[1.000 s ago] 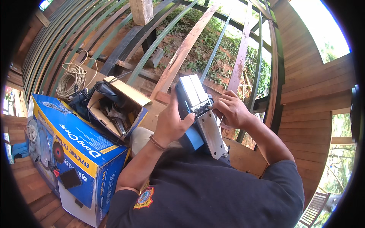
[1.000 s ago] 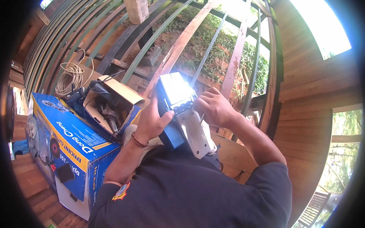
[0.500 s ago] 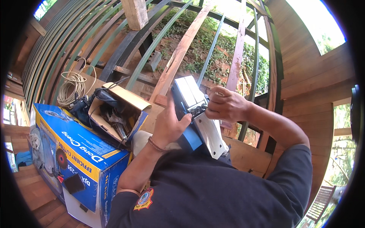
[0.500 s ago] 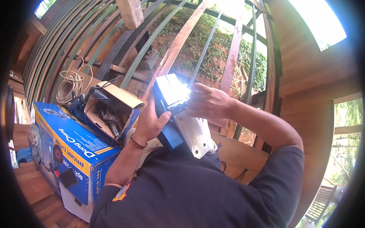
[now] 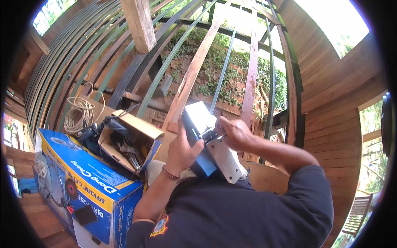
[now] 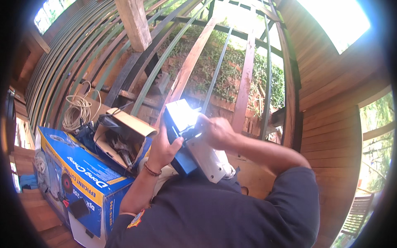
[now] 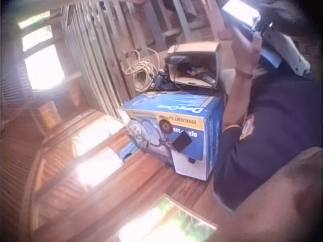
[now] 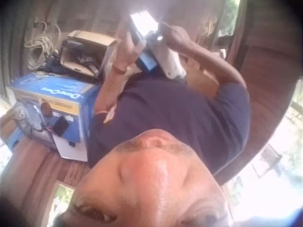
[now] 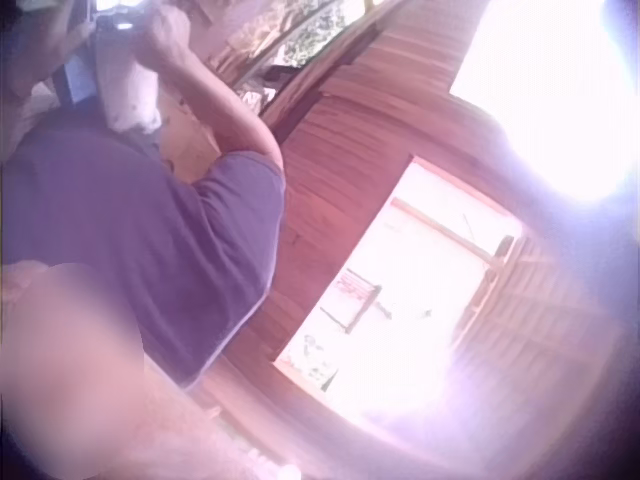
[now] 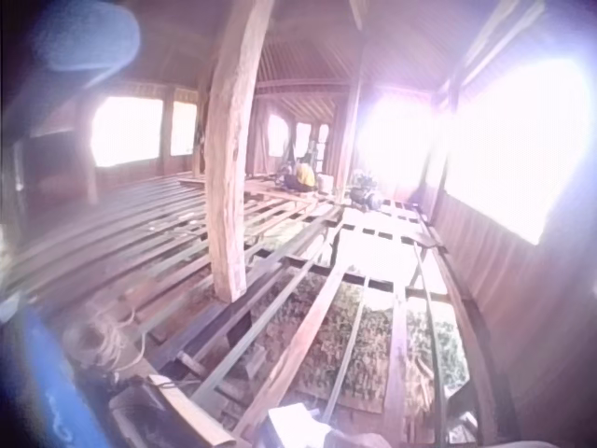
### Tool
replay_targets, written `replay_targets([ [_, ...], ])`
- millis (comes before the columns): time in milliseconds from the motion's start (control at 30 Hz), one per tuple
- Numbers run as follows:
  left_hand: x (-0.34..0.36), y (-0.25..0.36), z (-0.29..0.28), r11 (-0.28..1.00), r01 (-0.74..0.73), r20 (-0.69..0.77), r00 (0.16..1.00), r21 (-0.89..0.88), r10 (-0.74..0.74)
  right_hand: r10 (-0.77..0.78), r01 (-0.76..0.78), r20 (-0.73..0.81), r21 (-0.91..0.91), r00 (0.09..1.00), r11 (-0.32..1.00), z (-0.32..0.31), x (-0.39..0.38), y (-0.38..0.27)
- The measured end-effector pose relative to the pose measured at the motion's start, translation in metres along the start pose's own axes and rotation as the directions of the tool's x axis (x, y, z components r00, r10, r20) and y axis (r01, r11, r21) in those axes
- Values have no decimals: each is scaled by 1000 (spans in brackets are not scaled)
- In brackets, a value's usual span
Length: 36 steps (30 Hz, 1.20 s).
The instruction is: The person adjusts and prepares a blue electric planer, then sits on the floor and uses it to smooth a wooden beam in a partially constructed wooden structure.
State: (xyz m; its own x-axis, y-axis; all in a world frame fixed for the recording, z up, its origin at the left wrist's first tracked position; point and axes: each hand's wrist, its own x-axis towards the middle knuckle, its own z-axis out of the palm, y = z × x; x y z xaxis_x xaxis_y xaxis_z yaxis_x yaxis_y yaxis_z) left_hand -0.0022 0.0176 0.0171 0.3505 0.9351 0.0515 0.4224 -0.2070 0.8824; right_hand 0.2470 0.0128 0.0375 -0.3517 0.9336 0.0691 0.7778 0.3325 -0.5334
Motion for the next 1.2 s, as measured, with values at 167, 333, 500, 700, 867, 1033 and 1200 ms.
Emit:
replay_targets([
  [167,3,7,-2,987,87,75,994,-137,-77,159,-166,50,232,986,958,4,-8,-2],
  [333,-8,2,-5,994,41,45,998,-100,-36,-17,-3,59,322,998,947,-1,-17,-6],
  [500,-4,7,-2,997,31,13,999,-65,-31,-45,35,28,291,999,956,4,-23,-2],
  [700,0,-2,6,988,52,6,999,-145,-52,285,-235,-90,363,954,902,10,-24,-31],
  [867,0,-1,4,959,30,47,999,-280,-18,325,-203,-145,533,935,822,25,-22,-30],
  [1033,2,-15,11,955,1,109,994,-295,32,265,-155,-187,458,946,875,20,-43,-26],
  [1200,6,-7,14,914,34,126,992,-405,19,235,-152,-231,328,944,932,23,-48,-20],
])
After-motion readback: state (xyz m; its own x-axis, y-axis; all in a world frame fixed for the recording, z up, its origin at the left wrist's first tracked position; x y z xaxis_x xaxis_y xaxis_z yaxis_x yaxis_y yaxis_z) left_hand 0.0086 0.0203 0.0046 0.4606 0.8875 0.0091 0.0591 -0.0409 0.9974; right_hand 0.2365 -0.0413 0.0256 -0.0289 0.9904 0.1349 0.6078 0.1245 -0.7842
